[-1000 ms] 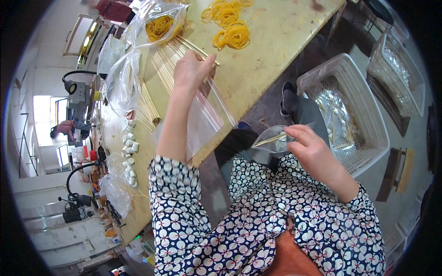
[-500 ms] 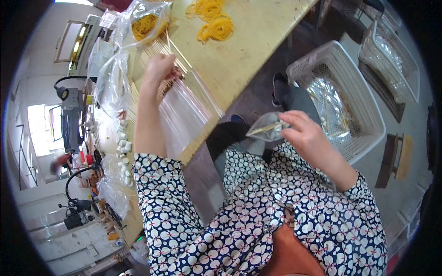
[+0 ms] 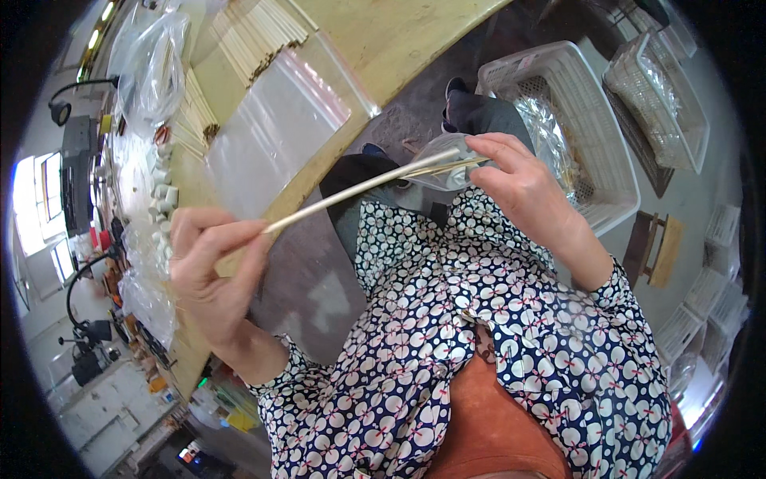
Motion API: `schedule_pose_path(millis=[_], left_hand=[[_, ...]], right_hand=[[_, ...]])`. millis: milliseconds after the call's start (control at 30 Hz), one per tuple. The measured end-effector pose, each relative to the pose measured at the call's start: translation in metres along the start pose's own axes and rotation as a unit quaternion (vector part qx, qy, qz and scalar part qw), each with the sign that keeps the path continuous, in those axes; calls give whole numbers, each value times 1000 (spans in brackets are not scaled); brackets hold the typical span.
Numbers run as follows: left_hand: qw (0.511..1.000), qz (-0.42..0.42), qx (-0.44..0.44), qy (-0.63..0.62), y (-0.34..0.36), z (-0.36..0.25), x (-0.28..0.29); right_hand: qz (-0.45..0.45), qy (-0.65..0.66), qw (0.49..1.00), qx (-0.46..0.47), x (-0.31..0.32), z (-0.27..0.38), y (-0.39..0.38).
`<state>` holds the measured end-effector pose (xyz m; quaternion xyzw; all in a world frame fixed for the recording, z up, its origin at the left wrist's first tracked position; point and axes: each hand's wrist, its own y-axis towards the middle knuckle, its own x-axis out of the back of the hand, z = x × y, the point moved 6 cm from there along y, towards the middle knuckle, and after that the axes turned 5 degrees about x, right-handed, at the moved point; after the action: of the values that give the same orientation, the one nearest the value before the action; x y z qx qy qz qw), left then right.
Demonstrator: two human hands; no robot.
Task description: The person repeatedly opens small clear plastic bags, places a wooden stick and a yellow rubber band into each bag, and seals them. The process is repeated continuously with materials taken from the table.
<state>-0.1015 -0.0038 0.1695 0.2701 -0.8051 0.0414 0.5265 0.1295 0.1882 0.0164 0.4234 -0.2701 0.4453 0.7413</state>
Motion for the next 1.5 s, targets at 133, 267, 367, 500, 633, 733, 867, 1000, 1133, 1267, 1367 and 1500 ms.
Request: schedule_pose_path(millis=[133,267,367,500,633,733,867,1000,1133,1267,1367,1500], left_hand=[[993,-26,-106,38,-6,-27,-49],[990,25,-135,-43,-9,-26,-120],[990,36,-135,-29,-7,-26,-146],[989,16,-78,-129,8,-15,-123],[988,-8,4,-156,40,2,-90],[997,17,-15,-74,94,-5,-82],[995,23,-59,-73,182,21,-99],[977,95,81,-173,256,48,-136],[997,66,-14,-32,296,66,-163],[973,63,57,-214,307,87,-155],[915,101,182,-346,311,97,-128],[880,69,205,-424,304,100,-108]], right_hand=[[19,5,999,30,0,16,12],[27,32,998,53,-6,34,19],[28,39,997,63,-11,40,19],[30,57,997,46,-8,35,16],[8,61,997,49,-7,29,11],[12,50,998,37,-8,23,9],[2,56,998,21,-8,21,7],[-19,74,997,-1,-5,19,2],[-29,74,997,-12,-5,17,-3],[-38,75,996,-21,-4,14,-5],[-41,79,996,-23,-3,10,-5],[-42,74,996,-16,-2,13,-2]])
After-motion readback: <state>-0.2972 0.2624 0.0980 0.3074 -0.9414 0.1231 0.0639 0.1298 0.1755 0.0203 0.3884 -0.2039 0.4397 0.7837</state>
